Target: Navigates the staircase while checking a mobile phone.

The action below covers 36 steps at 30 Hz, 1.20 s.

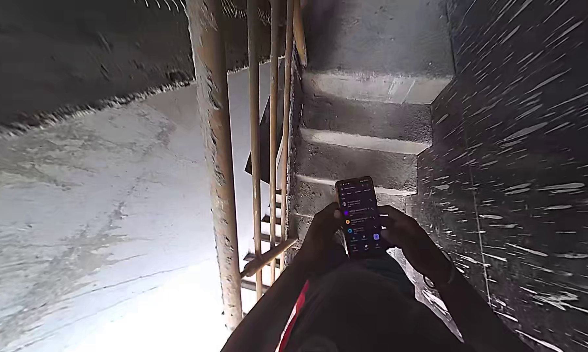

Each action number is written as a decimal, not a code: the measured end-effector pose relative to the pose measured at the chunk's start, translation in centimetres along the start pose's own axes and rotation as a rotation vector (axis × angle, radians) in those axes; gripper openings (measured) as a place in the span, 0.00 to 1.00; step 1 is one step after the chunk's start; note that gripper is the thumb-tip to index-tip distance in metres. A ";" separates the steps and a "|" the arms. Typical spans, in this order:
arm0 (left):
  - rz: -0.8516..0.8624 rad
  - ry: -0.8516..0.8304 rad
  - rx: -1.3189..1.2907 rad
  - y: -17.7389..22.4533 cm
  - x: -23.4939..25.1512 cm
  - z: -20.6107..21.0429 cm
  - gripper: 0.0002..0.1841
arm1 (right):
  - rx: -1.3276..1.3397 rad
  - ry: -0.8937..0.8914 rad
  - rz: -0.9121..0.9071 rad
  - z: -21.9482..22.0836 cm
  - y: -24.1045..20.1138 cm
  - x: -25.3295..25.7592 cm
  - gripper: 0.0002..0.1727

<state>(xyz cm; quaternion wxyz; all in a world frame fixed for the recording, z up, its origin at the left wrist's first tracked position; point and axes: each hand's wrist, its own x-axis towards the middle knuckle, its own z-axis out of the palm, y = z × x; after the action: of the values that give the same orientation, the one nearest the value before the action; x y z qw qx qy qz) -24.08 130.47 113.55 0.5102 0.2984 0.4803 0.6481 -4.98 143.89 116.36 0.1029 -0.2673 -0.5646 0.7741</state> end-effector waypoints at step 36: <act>-0.081 -0.036 0.219 24.3 27.9 12.0 0.17 | -0.049 0.273 -0.211 -15.4 -31.8 16.1 0.29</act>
<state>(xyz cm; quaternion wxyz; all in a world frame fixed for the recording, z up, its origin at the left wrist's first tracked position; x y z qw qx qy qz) -31.11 160.27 137.51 0.5088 0.3444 0.5505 0.5652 -14.81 174.83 137.77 0.2526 -0.3117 -0.5891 0.7014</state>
